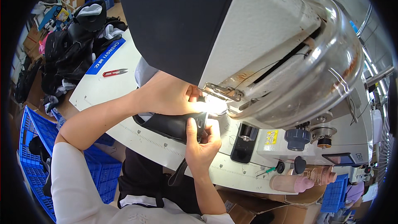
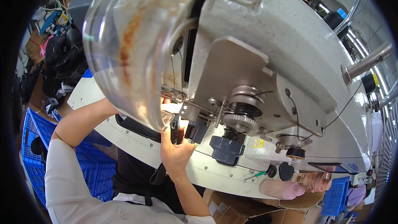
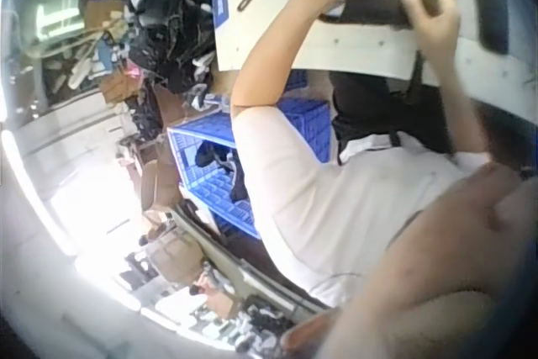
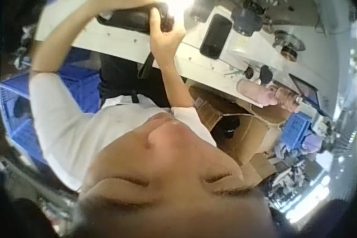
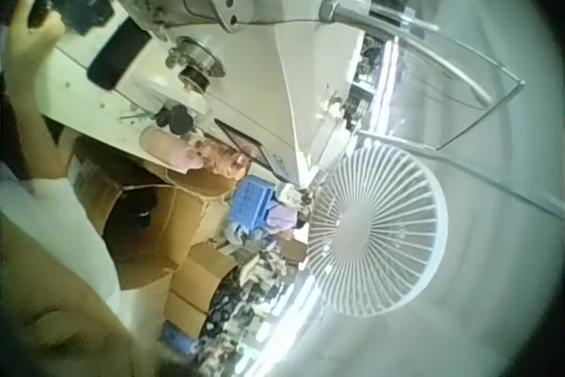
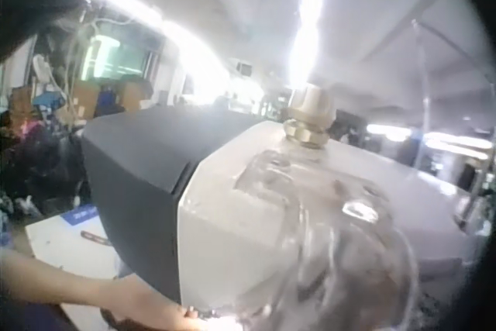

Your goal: The person sews shoe upper components and straps using a sewing machine and trims excess threads with thread snips.

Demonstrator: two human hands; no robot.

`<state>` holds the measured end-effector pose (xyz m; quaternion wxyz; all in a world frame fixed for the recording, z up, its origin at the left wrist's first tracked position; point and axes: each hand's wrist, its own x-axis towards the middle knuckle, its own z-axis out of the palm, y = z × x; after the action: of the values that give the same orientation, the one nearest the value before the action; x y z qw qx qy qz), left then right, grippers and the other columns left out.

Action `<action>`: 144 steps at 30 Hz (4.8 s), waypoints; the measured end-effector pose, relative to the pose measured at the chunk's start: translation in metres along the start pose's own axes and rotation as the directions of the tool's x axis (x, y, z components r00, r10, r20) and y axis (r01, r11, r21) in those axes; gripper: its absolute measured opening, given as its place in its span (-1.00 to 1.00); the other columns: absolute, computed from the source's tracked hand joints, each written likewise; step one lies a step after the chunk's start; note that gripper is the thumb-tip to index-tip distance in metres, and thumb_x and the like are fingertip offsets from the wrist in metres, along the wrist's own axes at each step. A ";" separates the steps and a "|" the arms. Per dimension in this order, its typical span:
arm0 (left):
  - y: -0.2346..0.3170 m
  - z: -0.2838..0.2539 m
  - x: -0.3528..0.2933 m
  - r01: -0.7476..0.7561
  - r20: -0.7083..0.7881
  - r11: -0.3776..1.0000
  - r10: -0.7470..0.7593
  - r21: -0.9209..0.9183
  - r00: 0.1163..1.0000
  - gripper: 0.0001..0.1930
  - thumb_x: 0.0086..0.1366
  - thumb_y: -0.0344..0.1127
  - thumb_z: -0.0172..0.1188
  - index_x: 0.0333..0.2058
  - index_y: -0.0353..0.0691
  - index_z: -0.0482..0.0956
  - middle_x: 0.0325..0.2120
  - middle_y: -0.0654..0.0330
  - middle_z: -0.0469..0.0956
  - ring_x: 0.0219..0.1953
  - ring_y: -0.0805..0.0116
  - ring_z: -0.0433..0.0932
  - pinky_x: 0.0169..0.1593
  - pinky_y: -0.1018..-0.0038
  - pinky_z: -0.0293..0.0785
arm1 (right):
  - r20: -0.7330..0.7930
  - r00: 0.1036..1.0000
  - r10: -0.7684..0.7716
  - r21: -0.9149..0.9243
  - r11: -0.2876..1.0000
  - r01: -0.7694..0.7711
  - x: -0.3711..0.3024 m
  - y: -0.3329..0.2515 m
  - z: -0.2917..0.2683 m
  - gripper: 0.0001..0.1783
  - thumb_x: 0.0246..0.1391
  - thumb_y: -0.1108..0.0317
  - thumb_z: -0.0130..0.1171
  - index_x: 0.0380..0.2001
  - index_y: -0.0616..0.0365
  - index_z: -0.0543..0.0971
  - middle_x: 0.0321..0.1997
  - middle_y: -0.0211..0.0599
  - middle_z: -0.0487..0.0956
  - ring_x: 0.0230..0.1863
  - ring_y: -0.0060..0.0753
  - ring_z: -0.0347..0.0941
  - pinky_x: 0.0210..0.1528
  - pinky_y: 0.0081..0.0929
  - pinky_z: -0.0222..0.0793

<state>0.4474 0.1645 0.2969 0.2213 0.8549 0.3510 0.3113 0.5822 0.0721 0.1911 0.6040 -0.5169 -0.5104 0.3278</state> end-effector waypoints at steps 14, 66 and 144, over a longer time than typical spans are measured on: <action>-0.007 0.010 -0.001 -0.131 -0.073 0.987 0.138 0.093 0.988 -0.86 -0.21 -0.41 0.21 -0.71 -0.20 0.39 -0.79 0.31 0.38 -0.70 0.37 0.41 -0.55 0.45 0.25 | -0.075 0.997 -0.034 0.110 0.993 0.042 -0.002 -0.004 0.010 -0.79 0.20 0.36 0.23 -0.44 0.15 0.43 -0.51 -0.61 0.39 -0.51 -0.84 0.19 -0.48 -0.79 0.08; -0.008 -0.012 -0.002 0.174 0.216 0.969 -0.135 -0.175 0.967 -0.84 0.23 -0.31 0.16 -0.36 -0.28 0.60 -0.64 0.27 0.53 -0.58 0.52 0.48 -0.48 0.50 0.37 | -0.135 0.987 0.092 0.195 0.979 -0.064 0.009 -0.009 0.010 -0.88 0.15 0.47 0.24 -0.29 0.28 0.53 -0.40 -0.47 0.52 -0.38 -0.77 0.35 -0.31 -0.76 0.28; -0.005 0.032 -0.043 0.051 -0.290 0.998 -0.058 -0.032 0.955 -0.84 0.20 -0.40 0.24 -0.48 -0.25 0.43 -0.75 0.17 0.42 -0.73 0.25 0.41 -0.60 0.38 0.26 | 0.389 0.921 0.002 -0.085 0.996 0.034 0.018 -0.015 -0.058 -0.42 0.05 0.53 0.28 0.19 0.19 0.46 -0.34 -0.62 0.37 -0.49 -0.83 0.07 -0.45 -0.80 0.00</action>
<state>0.4431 0.1313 0.2548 0.1860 0.7873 0.3993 0.4314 0.6401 0.0683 0.2136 0.4695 -0.4641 -0.6386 0.3954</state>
